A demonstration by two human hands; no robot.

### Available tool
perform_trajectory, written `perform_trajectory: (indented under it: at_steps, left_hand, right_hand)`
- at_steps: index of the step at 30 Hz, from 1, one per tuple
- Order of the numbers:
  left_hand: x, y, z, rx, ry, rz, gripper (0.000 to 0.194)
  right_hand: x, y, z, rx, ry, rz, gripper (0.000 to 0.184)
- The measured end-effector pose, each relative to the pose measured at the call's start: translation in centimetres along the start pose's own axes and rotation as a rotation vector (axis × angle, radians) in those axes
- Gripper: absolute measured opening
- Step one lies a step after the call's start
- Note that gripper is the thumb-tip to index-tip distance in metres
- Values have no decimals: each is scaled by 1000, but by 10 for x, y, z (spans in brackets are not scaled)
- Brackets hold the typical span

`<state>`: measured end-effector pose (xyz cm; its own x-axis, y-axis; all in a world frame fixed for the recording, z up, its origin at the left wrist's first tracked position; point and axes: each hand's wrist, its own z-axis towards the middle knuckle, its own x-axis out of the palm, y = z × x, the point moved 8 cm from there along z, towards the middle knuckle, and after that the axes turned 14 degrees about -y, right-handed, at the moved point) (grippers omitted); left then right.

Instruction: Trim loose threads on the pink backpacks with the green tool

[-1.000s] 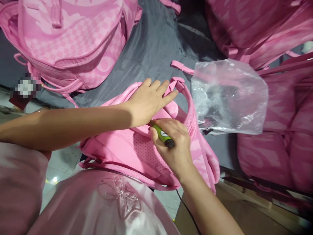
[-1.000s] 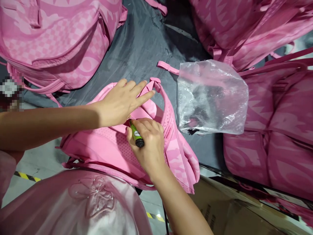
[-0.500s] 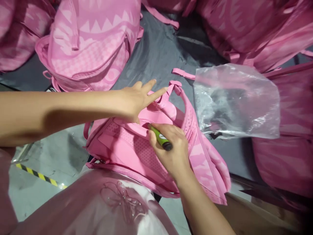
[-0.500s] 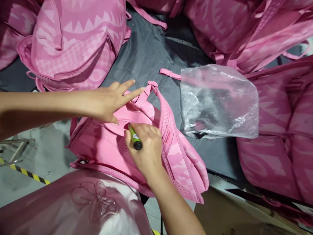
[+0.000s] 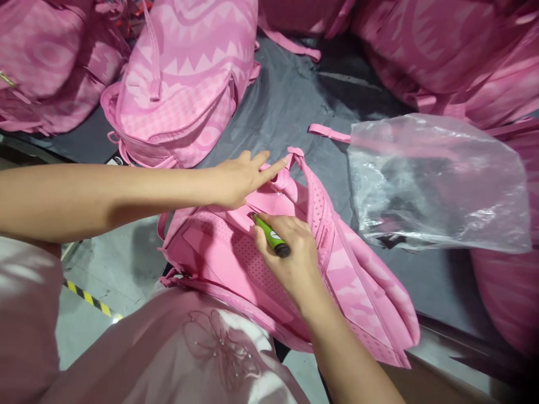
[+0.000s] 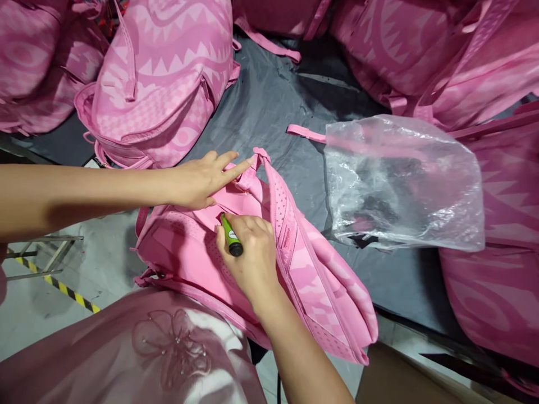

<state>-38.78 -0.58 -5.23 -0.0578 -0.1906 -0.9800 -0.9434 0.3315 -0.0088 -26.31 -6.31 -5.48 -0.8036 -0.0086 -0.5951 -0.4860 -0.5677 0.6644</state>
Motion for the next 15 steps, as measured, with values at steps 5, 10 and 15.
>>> perform_trajectory:
  at_steps: [5,10,15]
  left_hand:
    - [4,5,3,-1,35,-79,123]
    - [3,4,4,-12,100,-88,123]
    - [5,8,6,7,76,-83,123]
  right_hand:
    - [0,0,0,-24,-9,-70,20]
    - [0,2,0,-17,-16,-71,21]
    - [2,2,2,5,-33,-40,20]
